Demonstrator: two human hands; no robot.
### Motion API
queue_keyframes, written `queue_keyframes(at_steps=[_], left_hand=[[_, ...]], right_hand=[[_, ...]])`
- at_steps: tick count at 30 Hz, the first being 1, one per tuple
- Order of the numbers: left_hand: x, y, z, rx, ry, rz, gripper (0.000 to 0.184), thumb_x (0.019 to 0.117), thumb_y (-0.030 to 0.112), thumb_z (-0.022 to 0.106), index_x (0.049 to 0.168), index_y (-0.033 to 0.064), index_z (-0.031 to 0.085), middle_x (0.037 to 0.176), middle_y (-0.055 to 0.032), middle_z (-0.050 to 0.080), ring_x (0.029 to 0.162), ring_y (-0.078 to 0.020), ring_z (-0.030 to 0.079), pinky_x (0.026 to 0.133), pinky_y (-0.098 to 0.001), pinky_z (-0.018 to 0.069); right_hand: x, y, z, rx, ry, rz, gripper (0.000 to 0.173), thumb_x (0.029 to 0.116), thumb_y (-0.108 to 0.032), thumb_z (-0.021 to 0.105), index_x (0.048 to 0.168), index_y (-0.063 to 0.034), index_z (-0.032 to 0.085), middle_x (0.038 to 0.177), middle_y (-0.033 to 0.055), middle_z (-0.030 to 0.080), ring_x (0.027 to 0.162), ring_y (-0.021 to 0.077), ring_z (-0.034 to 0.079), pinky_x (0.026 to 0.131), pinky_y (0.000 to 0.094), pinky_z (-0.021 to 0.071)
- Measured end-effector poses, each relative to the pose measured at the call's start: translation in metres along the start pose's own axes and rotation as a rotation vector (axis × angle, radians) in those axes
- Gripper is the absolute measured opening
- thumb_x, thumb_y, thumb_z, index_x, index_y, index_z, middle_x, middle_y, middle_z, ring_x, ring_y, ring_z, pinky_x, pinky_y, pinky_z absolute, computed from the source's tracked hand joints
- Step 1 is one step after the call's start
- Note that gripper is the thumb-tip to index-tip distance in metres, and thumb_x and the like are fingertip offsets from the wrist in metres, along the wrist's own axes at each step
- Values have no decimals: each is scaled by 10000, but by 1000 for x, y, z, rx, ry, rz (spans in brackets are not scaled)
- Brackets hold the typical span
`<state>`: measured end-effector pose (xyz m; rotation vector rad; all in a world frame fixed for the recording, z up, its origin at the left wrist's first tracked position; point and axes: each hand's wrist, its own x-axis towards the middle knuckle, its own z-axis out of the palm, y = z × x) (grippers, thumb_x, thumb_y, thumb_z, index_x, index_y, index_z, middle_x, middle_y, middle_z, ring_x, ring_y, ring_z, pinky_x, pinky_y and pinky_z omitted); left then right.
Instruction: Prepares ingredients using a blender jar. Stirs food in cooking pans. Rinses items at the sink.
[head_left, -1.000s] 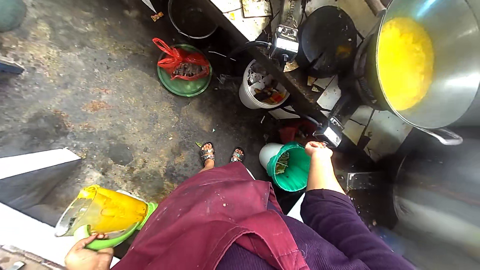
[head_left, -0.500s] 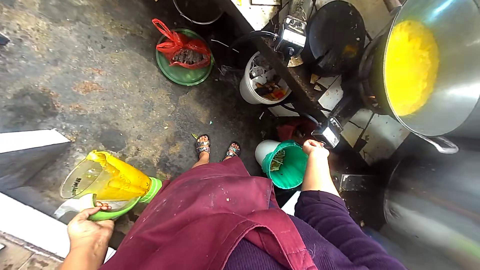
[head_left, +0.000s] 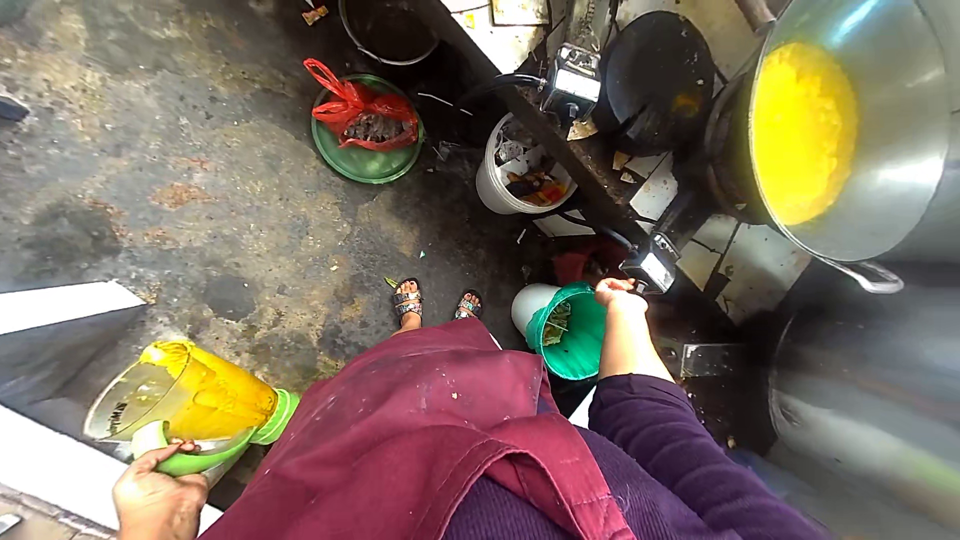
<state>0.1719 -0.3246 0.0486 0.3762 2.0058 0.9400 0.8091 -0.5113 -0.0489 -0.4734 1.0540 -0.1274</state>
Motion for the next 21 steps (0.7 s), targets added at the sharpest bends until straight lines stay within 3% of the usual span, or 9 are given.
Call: queue_keyframes(at_steps=[3,5,7,8,9,10,14,18,21], left_hand=[[11,2,0,66,-126,-129,239,1009,53,368,843,163,501,649,64,571,554,-38,569,529,-182,497],[24,8,-2,179,-246,-335,258,1044,171,353,873,172,546,734,18,650,665,-124,650,580,-302,545],[32,15,5,241,-287,-496,273,1079,218,322,934,168,548,789,-7,677,738,-173,690,663,-411,600],[44,11,5,217,-297,-544,251,1084,211,322,951,160,529,794,-20,665,754,-193,689,723,-461,608],[68,1,1,171,-345,-574,229,1080,203,329,971,145,523,799,-40,668,772,-219,697,772,-505,605],[93,-11,-2,150,-407,-567,218,1076,197,334,980,130,518,782,-55,675,760,-235,708,772,-514,609],[148,-40,18,214,-504,-362,175,1024,68,374,931,69,522,669,-53,659,606,-173,678,609,-344,594],[186,-27,64,506,-611,-327,194,1059,95,409,959,48,569,704,-20,646,584,-87,613,575,-256,534],[211,-7,101,567,-626,-326,128,1046,131,476,1059,37,561,733,-52,638,592,-127,618,570,-298,543]], right_hand=[[-33,11,-19,-906,-73,11,444,1104,-440,166,1127,-132,486,725,-37,419,504,44,409,496,192,401],[-49,19,-35,-1721,-304,-20,390,1133,-251,262,1245,-31,563,813,53,519,582,117,482,572,258,455],[-62,25,-42,-2558,-692,-9,370,1108,-221,415,1333,-11,620,1112,142,692,926,211,654,869,383,528],[-70,29,-43,-2906,-912,-6,393,1076,-291,492,1350,-52,643,1259,160,699,1158,284,667,1038,513,503],[-80,32,-44,-3104,-1082,-4,408,1039,-346,552,1335,-92,670,1325,185,678,1271,356,623,1086,631,454],[-89,33,-44,-3159,-1149,30,404,1037,-361,571,1326,-100,683,1340,198,668,1295,379,605,1095,658,435],[-119,10,-34,-2732,-846,142,374,1110,-268,488,1372,-23,596,1285,195,672,1101,286,688,978,453,535],[-120,-31,-17,-2914,-748,-228,394,1075,-315,494,1336,-75,668,1334,183,674,1284,342,619,1122,583,439],[-121,-52,-26,-2787,-590,-214,365,1086,-295,501,1318,-71,671,1280,177,696,1190,332,669,1063,547,494]])
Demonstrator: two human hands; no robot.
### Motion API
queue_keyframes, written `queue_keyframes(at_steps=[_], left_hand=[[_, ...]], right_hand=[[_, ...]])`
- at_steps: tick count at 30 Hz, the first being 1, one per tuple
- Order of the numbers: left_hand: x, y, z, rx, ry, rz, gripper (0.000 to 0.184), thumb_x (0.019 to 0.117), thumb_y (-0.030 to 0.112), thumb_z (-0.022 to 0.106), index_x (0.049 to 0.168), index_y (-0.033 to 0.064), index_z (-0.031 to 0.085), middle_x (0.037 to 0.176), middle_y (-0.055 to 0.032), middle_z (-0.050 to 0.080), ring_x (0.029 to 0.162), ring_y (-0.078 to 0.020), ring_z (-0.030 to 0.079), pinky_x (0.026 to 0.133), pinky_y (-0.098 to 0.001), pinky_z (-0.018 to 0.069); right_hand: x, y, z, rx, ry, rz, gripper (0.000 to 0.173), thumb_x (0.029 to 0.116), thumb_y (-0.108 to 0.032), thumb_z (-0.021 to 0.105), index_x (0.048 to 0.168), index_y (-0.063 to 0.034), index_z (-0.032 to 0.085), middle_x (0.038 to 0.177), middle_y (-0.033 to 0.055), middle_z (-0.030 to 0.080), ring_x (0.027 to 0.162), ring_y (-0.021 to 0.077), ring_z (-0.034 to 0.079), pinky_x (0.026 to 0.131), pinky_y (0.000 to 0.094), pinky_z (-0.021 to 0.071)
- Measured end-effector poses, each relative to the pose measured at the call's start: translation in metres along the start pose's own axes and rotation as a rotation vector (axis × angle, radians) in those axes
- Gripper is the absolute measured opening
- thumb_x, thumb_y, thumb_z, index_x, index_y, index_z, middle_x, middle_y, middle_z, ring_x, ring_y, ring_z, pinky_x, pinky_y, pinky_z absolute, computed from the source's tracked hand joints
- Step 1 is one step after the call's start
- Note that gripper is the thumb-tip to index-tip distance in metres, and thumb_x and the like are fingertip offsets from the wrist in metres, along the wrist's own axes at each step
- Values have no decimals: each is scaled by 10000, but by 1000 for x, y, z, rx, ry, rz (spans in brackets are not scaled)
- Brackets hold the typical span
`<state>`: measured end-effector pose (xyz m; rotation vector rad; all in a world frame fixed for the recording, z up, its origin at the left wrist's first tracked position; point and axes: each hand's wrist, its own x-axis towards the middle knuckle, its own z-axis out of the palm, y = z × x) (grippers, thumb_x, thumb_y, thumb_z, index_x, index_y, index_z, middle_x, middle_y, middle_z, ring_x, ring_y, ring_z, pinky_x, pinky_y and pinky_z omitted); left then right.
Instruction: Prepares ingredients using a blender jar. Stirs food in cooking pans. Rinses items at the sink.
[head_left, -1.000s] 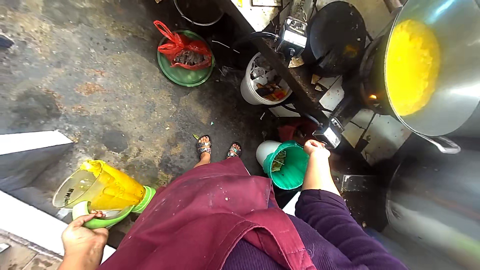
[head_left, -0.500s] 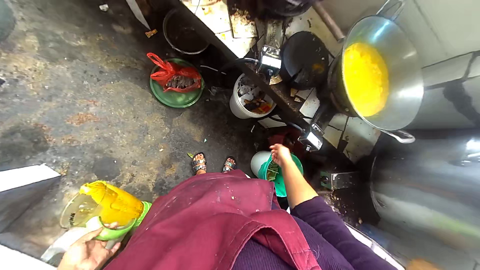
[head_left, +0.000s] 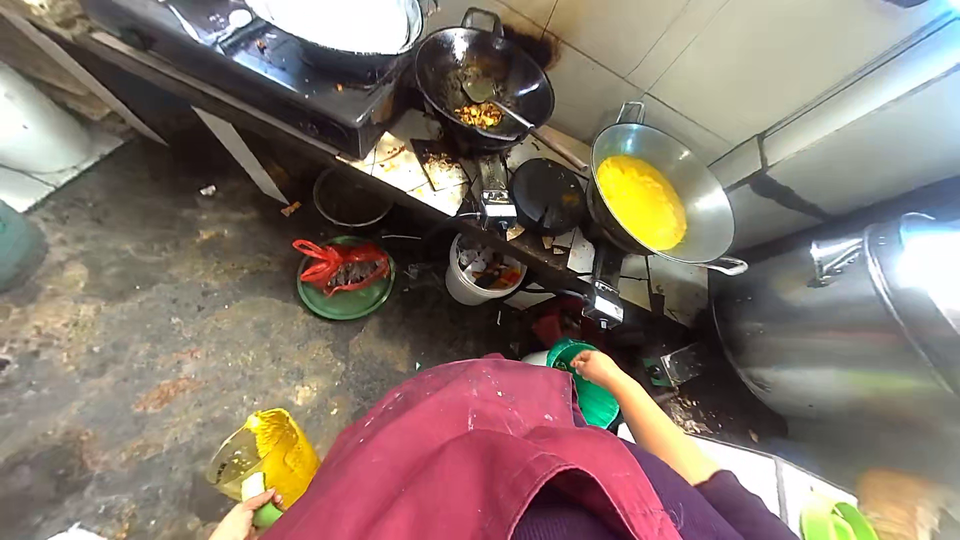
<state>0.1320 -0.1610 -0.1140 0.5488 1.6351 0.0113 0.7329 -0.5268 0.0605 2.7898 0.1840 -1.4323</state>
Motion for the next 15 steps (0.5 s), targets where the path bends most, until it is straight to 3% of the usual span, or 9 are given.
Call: queue_keyframes(at_steps=[4,7,9,12,15], left_hand=[[-48,77,44,101,121,198,211,963,81,568,1163,26,529,751,-42,571,578,-113,558,556,-290,510],[-100,131,92,182,198,362,293,957,54,618,1222,-47,544,865,-85,557,668,-114,530,648,-297,481],[-129,166,126,215,238,416,306,968,33,623,1242,-81,550,950,-146,572,757,-155,525,730,-345,469],[-145,207,164,195,272,486,327,958,-4,635,1258,-106,555,1028,-219,602,840,-222,548,801,-410,475],[-157,249,197,154,269,573,277,944,-8,636,1198,-97,572,909,-161,605,742,-173,562,721,-355,498]], right_hand=[[-35,2,15,64,-89,-55,332,1076,-246,526,1294,-46,678,1249,202,697,1174,346,666,1059,556,492],[-46,-6,17,-31,-113,-139,337,1077,-280,528,1283,-82,707,1285,179,701,1256,332,639,1114,561,454],[-36,-16,4,-23,-69,-191,311,1075,-262,527,1260,-108,724,1253,145,721,1221,300,661,1095,538,476],[-13,-50,-45,37,129,-378,272,1062,-181,551,1236,-91,740,1237,149,729,1204,317,673,1088,551,485],[18,-104,-113,94,558,-694,262,1000,-72,562,1173,-45,757,1172,191,732,1146,371,687,1021,585,523]])
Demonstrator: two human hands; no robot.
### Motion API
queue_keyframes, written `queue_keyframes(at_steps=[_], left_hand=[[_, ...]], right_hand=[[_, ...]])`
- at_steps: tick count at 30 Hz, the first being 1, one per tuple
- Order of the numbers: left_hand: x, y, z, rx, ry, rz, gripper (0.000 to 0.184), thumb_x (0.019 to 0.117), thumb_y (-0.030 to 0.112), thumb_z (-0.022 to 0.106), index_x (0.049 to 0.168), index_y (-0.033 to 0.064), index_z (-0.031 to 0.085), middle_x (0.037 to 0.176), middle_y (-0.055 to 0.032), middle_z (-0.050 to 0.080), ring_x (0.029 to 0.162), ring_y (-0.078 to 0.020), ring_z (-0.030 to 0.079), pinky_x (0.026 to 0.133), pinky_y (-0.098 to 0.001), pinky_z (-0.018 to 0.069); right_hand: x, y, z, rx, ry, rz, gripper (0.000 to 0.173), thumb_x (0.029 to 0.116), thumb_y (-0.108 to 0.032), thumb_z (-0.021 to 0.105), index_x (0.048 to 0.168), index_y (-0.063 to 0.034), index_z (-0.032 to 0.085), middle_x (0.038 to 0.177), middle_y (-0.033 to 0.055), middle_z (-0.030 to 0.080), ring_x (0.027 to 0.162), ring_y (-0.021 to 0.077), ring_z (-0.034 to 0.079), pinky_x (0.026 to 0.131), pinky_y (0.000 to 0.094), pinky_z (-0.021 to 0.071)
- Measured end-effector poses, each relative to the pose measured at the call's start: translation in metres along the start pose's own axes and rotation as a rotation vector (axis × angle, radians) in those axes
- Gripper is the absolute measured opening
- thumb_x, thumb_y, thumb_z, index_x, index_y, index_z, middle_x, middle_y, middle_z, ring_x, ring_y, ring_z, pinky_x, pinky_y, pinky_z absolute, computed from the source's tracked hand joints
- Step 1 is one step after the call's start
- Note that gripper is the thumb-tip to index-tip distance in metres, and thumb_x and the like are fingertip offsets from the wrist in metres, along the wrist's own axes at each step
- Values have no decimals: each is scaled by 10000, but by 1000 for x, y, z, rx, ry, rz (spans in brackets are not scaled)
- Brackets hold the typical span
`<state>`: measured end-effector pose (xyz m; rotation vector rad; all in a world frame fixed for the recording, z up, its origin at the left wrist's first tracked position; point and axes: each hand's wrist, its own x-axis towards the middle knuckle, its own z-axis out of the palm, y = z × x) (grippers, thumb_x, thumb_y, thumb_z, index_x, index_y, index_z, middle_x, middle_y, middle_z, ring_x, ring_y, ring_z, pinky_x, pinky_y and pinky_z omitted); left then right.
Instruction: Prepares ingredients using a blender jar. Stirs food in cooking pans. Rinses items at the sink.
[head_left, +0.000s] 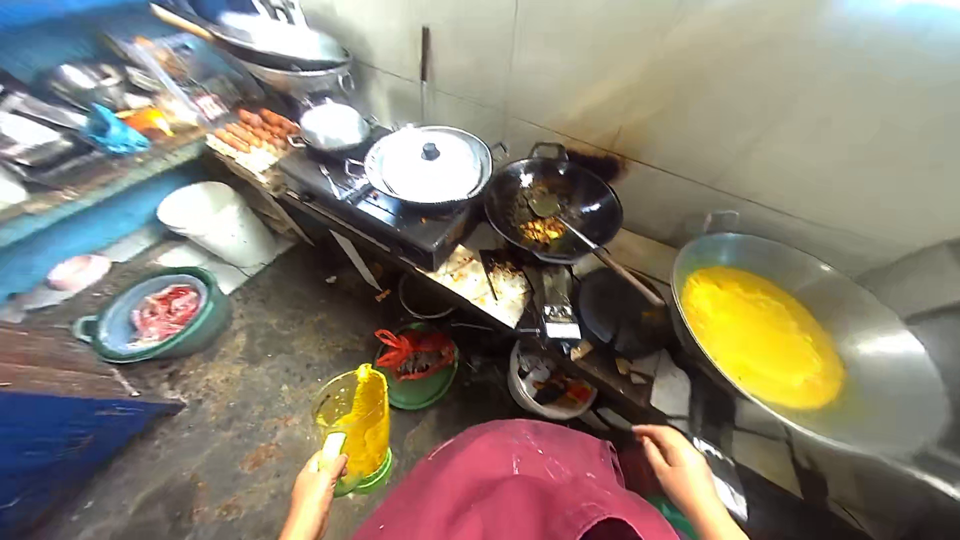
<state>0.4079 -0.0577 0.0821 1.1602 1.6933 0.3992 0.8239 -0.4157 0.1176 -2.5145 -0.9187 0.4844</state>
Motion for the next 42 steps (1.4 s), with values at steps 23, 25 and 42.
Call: queue_keyframes(at_steps=[23,25,42], left_hand=[[66,246,159,-97,-393,729,267,729,174,631,961,48,673,818,59,666,737,10,640,705,-197,547],[80,261,174,14,-433,796,259,738,197,647,932,28,684,823,17,664,762,-9,632,722,-222,535],[136,306,210,160,-552,776,250,764,231,666,912,32,689,789,-22,647,728,-82,614,687,-312,515]], right_hand=[[381,-80,-154,-162,-233,273,465,1033,-220,614,1486,-136,559,1294,280,652,1178,486,625,987,710,460],[381,-98,-200,-409,-174,233,382,1009,-220,628,1389,-201,659,1235,258,689,1157,510,632,908,777,452],[388,-100,-126,46,-330,509,460,1061,-153,521,1518,-202,528,1147,167,676,812,252,606,736,454,509]])
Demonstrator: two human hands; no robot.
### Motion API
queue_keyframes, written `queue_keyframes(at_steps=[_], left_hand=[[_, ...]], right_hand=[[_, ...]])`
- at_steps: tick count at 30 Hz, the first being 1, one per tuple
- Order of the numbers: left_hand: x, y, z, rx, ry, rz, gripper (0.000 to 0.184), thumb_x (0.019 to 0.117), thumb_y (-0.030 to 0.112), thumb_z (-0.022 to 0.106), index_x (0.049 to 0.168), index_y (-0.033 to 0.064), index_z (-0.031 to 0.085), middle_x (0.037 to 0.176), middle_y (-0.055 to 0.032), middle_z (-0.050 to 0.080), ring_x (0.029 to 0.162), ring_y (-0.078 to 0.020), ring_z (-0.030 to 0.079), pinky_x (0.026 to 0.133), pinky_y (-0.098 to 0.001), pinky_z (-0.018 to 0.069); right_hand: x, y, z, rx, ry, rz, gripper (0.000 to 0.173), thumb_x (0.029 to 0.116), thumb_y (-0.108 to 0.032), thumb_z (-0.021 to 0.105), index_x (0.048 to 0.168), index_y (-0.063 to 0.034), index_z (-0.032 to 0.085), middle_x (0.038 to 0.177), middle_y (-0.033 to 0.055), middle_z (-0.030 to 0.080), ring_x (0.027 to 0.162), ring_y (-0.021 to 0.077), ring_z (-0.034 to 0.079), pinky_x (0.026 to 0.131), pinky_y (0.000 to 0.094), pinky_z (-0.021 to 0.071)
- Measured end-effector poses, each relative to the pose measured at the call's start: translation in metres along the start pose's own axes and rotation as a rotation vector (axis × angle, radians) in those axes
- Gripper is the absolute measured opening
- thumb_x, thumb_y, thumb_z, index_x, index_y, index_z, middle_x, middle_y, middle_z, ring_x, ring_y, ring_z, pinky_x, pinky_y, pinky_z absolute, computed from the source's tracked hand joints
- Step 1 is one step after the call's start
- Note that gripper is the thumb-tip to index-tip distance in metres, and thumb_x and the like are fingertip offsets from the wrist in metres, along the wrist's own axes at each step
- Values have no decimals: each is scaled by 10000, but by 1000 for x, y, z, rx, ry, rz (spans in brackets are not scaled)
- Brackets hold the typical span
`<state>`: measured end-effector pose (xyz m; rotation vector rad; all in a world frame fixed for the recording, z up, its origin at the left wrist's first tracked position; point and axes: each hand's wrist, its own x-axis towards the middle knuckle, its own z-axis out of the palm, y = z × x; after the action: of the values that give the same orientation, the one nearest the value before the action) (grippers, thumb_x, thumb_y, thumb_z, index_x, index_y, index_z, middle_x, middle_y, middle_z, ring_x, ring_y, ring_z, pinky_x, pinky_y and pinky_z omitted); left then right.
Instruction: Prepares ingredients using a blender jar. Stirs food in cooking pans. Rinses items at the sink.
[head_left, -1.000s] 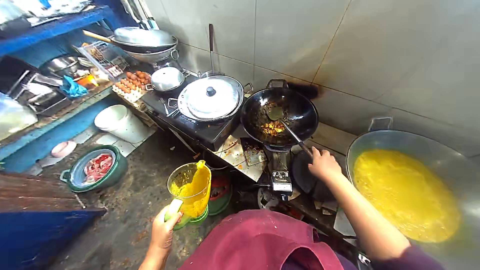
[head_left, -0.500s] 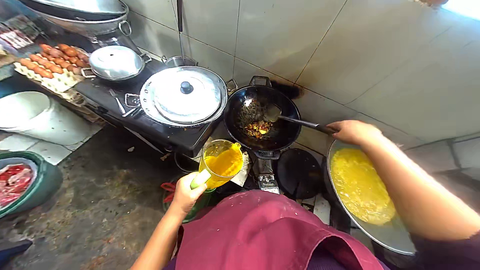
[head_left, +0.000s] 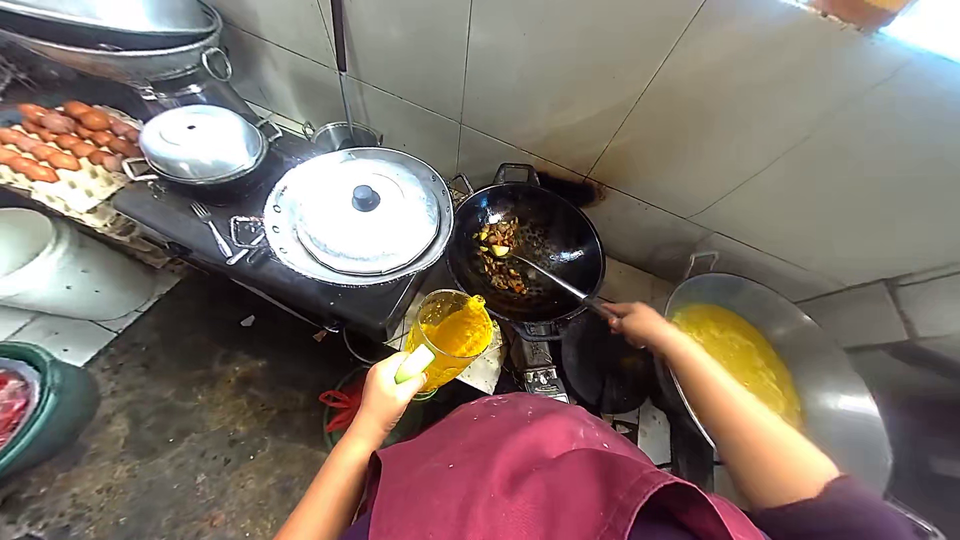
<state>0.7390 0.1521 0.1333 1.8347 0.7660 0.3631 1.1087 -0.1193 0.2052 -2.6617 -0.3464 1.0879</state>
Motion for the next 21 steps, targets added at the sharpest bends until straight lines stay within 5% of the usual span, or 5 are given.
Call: queue_keyframes(at_steps=[4,8,13,18,21], left_hand=[[5,6,0,-66,-10,-25,230,774,217,624,913,40,673,777,5,629,715,-69,613,693,-296,522],[16,18,8,-107,-32,-58,203,825,199,618,942,40,665,781,6,622,715,-76,609,702,-295,524],[38,44,13,50,-182,-124,250,934,209,611,1050,-7,660,891,-97,639,820,-186,620,798,-405,516],[61,58,24,186,-261,-115,272,978,216,608,1088,-28,654,973,-163,654,895,-254,640,864,-459,512],[66,60,28,209,-275,-93,293,975,227,611,1109,-31,656,1008,-177,661,931,-269,650,890,-474,517]], right_hand=[[10,8,45,240,68,-45,440,1052,-121,535,1485,-193,566,1116,125,687,784,201,602,701,403,505],[-5,31,44,143,150,-92,423,1034,-171,564,1449,-237,616,1187,130,723,983,302,697,878,550,545],[-61,66,12,-27,278,-121,396,1063,-281,559,1455,-298,609,1289,129,710,1170,368,677,1010,671,479],[-144,88,-15,-281,508,-273,404,1041,-191,599,1421,-325,641,1134,166,756,1000,449,715,819,734,501],[-173,99,-18,-495,773,-586,371,962,-179,593,1302,-239,731,944,174,744,755,432,717,582,635,525]])
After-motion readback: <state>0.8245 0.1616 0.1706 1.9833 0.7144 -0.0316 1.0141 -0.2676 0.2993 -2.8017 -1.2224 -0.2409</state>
